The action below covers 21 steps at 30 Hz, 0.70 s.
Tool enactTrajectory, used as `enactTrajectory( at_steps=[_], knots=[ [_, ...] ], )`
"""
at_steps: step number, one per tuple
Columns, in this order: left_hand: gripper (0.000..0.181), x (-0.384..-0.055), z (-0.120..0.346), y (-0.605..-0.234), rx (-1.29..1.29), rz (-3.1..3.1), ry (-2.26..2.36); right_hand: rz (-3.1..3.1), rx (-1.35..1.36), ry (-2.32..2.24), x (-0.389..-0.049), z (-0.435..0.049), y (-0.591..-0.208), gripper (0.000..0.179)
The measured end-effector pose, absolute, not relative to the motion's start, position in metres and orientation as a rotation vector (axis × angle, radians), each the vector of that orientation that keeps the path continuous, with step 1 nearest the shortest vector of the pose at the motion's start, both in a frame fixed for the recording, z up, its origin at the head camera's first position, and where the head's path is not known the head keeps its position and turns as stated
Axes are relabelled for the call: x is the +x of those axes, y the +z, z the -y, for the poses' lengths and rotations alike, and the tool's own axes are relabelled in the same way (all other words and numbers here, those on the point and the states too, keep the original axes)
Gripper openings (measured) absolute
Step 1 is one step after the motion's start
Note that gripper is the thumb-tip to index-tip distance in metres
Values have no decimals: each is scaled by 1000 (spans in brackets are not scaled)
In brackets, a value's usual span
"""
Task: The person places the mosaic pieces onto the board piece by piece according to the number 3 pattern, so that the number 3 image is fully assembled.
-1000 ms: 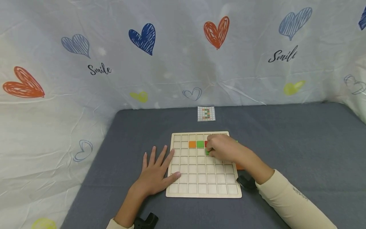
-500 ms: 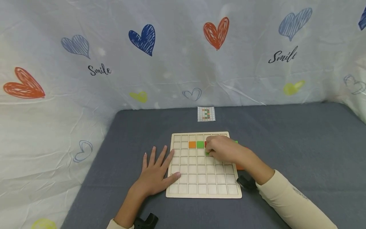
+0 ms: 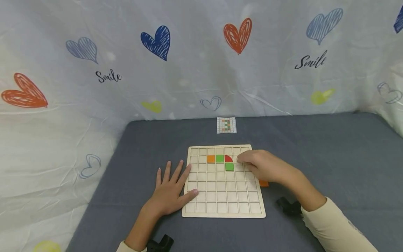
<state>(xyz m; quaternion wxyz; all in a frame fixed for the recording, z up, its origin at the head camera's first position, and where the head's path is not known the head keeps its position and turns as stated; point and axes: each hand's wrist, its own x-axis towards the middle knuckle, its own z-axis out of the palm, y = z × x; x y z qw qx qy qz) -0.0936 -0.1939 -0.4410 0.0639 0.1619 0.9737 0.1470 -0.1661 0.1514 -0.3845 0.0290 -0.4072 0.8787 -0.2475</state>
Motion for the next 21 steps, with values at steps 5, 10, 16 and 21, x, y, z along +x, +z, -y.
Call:
enactTrajectory(
  at_steps=[5, 10, 16, 21],
  knots=[
    [87, -94, 195, -441, 492, -2937, 439, -2824, -1113, -733, -165, -176, -383, 30],
    [87, -94, 196, -441, 493, -2927, 436, -2839, -985, -655, -161, -196, -382, 23],
    [87, -95, 197, -445, 492, -2937, 436, -2808, -1017, -629, -152, -208, -384, 19],
    [87, -94, 196, -443, 488, -2940, 435, -2805, -1043, -630, -146, -214, -387, 19]
  ],
)
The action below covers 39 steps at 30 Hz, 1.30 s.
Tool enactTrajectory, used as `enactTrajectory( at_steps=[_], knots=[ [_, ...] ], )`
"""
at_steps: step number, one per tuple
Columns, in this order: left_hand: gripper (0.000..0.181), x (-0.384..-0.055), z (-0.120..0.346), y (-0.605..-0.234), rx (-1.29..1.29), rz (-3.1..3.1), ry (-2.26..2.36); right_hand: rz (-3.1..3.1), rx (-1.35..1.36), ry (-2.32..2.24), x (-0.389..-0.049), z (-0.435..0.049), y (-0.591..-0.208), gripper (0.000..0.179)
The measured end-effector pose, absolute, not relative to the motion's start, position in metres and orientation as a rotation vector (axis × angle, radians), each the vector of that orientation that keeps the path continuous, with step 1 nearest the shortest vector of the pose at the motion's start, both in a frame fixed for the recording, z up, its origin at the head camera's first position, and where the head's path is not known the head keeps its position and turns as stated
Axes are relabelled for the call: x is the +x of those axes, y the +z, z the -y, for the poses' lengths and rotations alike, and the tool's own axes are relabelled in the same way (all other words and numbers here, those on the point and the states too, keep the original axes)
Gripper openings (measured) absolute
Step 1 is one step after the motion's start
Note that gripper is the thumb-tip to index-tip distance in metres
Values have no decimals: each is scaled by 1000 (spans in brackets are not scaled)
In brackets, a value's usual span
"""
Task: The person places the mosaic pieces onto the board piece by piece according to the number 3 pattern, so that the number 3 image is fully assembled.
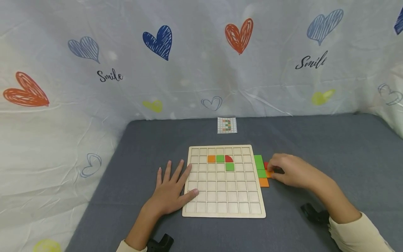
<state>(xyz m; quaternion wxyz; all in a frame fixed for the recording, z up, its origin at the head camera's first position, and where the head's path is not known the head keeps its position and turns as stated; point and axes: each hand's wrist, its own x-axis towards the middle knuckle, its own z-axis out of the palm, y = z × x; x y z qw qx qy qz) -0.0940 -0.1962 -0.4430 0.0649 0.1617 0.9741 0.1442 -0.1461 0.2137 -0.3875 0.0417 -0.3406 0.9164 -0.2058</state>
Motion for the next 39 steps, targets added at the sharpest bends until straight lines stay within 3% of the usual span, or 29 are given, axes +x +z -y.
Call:
enactTrajectory(
  at_steps=[10, 39],
  knots=[
    [86, -93, 195, -437, 504, -2940, 466, -2835, -1037, -606, -144, -215, -392, 26],
    [84, -91, 193, -435, 537, -2954, 491, -2815, -1171, -746, -141, -202, -397, 23]
  ],
)
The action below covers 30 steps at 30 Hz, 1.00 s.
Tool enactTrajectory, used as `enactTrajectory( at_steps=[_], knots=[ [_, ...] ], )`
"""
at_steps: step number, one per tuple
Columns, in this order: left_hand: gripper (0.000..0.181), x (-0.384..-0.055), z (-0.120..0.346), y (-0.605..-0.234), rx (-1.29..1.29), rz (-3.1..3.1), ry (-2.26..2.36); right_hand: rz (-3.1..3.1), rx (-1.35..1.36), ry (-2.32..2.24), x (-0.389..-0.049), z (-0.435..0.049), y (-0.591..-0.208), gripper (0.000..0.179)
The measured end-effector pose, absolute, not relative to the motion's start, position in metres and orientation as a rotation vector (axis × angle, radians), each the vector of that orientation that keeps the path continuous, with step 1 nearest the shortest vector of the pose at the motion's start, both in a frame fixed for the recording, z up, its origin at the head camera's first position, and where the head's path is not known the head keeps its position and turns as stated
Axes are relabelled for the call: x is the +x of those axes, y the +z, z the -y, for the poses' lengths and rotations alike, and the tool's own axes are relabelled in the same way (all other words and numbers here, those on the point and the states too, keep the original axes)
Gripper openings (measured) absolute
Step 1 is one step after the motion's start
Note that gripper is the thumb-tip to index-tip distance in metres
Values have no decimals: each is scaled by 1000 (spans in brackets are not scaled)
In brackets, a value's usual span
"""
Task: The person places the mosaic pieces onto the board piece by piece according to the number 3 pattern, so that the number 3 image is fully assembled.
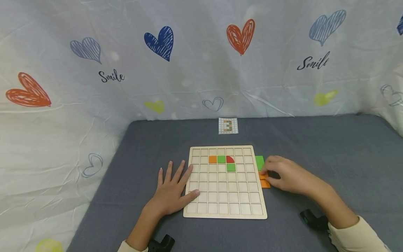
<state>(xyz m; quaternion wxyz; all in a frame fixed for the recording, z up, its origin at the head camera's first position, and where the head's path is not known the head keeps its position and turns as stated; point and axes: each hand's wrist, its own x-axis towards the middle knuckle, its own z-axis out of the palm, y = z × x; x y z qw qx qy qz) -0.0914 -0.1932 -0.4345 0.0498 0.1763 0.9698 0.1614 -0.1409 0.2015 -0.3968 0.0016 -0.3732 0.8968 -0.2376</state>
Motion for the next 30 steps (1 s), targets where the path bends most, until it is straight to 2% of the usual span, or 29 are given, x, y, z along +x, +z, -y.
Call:
enactTrajectory(
  at_steps=[14, 30],
  knots=[
    [85, -92, 195, -433, 498, -2908, 451, -2826, -1290, -832, -142, -194, -395, 24],
    [85, -92, 196, -439, 521, -2948, 483, -2770, -1409, -811, -146, -158, -397, 14]
  ],
)
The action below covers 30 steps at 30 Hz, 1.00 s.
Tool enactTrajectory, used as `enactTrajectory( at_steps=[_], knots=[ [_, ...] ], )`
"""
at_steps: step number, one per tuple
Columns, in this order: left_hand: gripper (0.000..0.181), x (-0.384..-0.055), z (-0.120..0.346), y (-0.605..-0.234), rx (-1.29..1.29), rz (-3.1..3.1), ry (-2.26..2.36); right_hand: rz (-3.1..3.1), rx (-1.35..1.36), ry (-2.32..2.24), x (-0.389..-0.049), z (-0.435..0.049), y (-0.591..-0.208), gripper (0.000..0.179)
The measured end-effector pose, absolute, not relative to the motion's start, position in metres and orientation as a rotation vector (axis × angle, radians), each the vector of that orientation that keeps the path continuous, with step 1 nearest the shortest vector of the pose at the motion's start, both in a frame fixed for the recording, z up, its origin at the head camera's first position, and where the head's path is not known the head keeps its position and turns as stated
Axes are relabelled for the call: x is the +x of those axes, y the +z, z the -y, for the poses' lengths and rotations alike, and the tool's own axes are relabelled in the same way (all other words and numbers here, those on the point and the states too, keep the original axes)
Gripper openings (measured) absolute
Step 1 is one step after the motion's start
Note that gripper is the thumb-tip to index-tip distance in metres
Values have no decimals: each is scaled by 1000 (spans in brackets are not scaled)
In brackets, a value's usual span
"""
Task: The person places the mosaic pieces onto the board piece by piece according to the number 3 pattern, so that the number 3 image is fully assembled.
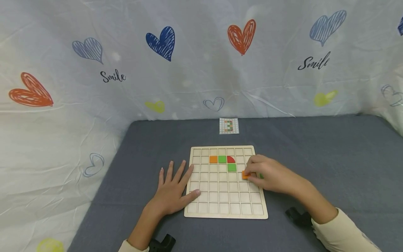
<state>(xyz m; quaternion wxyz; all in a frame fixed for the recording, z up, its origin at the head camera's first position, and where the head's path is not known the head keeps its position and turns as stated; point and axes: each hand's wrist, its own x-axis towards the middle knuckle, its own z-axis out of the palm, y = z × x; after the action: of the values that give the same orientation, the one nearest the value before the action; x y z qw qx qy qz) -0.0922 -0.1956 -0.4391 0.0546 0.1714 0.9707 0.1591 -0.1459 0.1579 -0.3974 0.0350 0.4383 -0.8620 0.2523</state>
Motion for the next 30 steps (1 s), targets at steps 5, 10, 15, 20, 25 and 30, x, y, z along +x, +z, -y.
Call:
enactTrajectory(
  at_steps=[5, 10, 15, 20, 25, 30],
  knots=[
    [87, -93, 197, -441, 516, -2948, 464, 2586, 1400, 773, -147, -146, -401, 13],
    [87, -94, 197, -443, 513, -2944, 458, 2596, 1423, 749, -147, -136, -401, 13],
    [87, -94, 198, -444, 517, -2953, 447, 2634, 1406, 750, -147, -130, -401, 14],
    [87, -94, 197, -443, 521, -2960, 441, 2598, 1425, 753, -148, -124, -402, 13],
    [87, -94, 197, -444, 520, -2957, 446, 2572, 1430, 728, -149, -118, -405, 12],
    [86, -94, 197, -444, 522, -2960, 451, 2582, 1416, 714, -148, -116, -404, 13]
  ],
)
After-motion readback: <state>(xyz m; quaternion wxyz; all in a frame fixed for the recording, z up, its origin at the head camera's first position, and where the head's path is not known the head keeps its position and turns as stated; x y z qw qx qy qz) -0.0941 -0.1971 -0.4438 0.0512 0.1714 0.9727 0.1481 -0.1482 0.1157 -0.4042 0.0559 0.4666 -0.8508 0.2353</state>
